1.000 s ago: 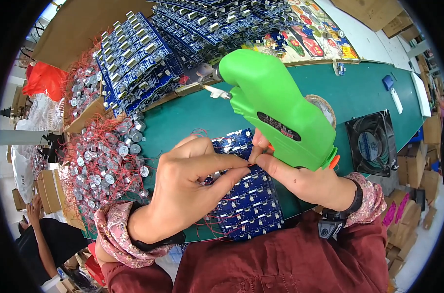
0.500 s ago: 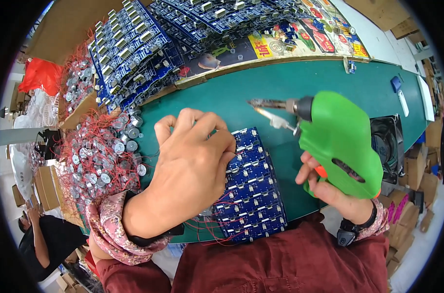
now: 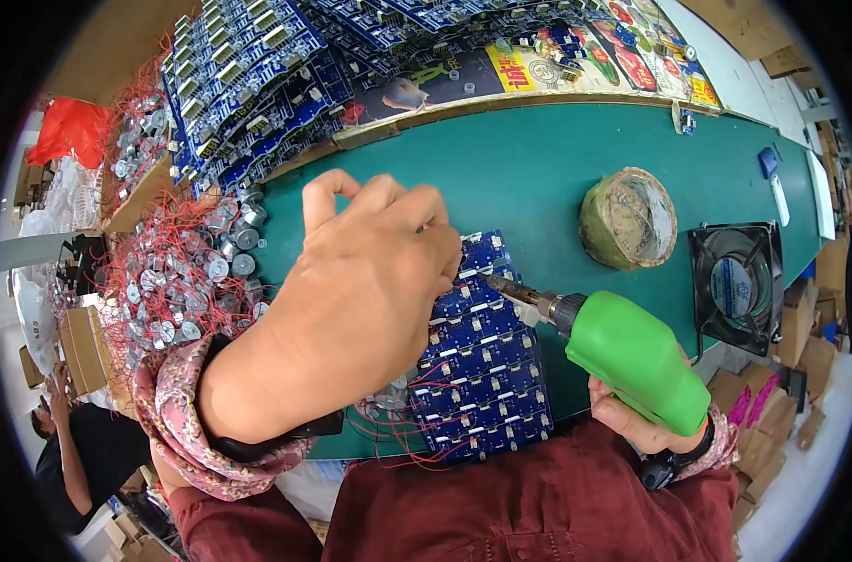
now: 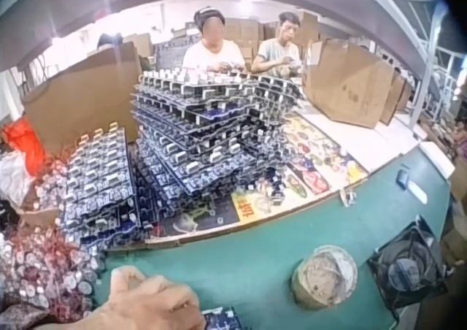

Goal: Applying adhesive or soldering small electronic components onto a blue circuit board using a green dispenser tool.

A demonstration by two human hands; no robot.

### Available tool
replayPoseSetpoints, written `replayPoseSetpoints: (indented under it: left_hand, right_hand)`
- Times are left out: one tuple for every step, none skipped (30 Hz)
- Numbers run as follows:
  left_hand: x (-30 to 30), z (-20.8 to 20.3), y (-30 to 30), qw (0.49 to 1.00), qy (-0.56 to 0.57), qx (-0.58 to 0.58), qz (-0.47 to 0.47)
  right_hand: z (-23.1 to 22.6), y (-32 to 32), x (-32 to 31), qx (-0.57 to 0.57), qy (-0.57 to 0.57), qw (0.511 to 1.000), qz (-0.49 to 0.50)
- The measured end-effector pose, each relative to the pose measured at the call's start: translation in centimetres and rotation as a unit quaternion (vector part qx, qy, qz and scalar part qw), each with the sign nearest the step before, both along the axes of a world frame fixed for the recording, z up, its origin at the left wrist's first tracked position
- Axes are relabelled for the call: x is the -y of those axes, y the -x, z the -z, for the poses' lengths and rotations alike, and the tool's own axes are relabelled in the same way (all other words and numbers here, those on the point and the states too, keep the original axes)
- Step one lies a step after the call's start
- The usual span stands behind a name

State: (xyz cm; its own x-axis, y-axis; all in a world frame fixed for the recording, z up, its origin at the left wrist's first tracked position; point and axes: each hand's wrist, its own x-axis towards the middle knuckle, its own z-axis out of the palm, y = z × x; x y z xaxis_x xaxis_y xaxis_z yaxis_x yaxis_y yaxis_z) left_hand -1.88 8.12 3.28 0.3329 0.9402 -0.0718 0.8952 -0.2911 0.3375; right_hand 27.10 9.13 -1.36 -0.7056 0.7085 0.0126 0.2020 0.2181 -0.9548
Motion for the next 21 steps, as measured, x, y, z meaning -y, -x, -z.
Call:
replayPoseSetpoints:
  left_hand:
    - [0.0,0.1,0.0,1.000,0.000,0.001,0.000]
    - [0.1,0.1,0.1,1.000,-0.004,0.005,-0.001]
    - [0.0,0.1,0.0,1.000,-0.006,0.008,0.000]
    - [0.0,0.1,-0.1,1.000,-0.005,0.007,0.000]
    - [-0.1,0.2,-0.1,1.000,-0.008,0.007,0.000]
    - [-0.1,0.2,-0.1,1.000,-0.012,0.007,0.000]
    - [0.0,0.2,-0.1,1.000,-0.012,0.006,0.000]
    - [0.0,0.2,-0.1,1.000,-0.013,0.003,0.001]
    - [0.0,0.2,-0.1,1.000,-0.014,0.000,0.002]
    - [0.0,0.2,-0.1,1.000,-0.013,-0.001,0.002]
    - [0.1,0.2,-0.2,1.000,-0.013,-0.002,0.001]
    - [0.1,0.2,-0.2,1.000,-0.014,-0.002,0.000]
    - [0.1,0.2,-0.2,1.000,-0.013,-0.002,-0.001]
    - [0.0,0.1,-0.2,1.000,-0.015,-0.004,0.000]
    - [0.0,0.1,-0.2,1.000,-0.016,-0.005,0.001]
    - [0.0,0.1,-0.2,1.000,-0.016,-0.005,0.001]
    - [0.0,0.2,-0.2,1.000,-0.017,-0.007,-0.001]
    - [0.0,0.2,-0.3,1.000,-0.018,-0.008,-0.002]
    - [-0.1,0.2,-0.3,1.000,-0.018,-0.008,-0.002]
    - [-0.1,0.2,-0.2,1.000,-0.016,-0.006,-0.001]
    - [-0.1,0.2,-0.2,1.000,-0.014,-0.005,-0.002]
  right_hand:
    - [0.0,0.1,0.0,-0.004,-0.012,1.000,-0.002]
    - [0.0,0.2,-0.1,-0.004,-0.012,1.000,-0.002]
    - [-0.1,0.1,-0.3,0.009,-0.031,0.999,-0.017]
    - [-0.1,0.1,-0.5,0.022,-0.051,0.998,-0.031]
    - [-0.1,0.1,-0.7,0.022,-0.050,0.998,-0.031]
    - [0.0,0.3,-0.7,0.015,-0.076,0.996,-0.043]
    - [0.0,0.4,-0.8,0.008,-0.102,0.993,-0.055]
    - [0.1,0.5,-1.0,0.007,-0.102,0.993,-0.055]
    - [0.2,0.5,-1.2,0.000,-0.120,0.990,-0.070]
    - [0.3,0.6,-1.2,-0.006,-0.137,0.987,-0.085]
    - [0.3,0.6,-1.2,-0.007,-0.137,0.987,-0.085]
    - [0.4,0.6,-1.2,-0.009,-0.128,0.988,-0.084]
    - [0.4,0.6,-1.2,-0.011,-0.119,0.989,-0.083]
    - [0.3,0.6,-1.2,-0.011,-0.119,0.989,-0.083]
    - [0.2,0.5,-1.1,0.003,-0.098,0.992,-0.081]
    - [0.1,0.5,-1.1,0.017,-0.078,0.994,-0.079]
    - [0.1,0.5,-1.0,0.017,-0.077,0.994,-0.079]
    - [0.1,0.5,-1.0,0.020,-0.078,0.994,-0.075]
    - [0.1,0.5,-1.0,0.022,-0.079,0.994,-0.070]
    - [-0.1,0.4,-0.9,0.022,-0.079,0.994,-0.070]
    - [-0.3,0.2,-0.9,0.057,-0.068,0.993,-0.074]
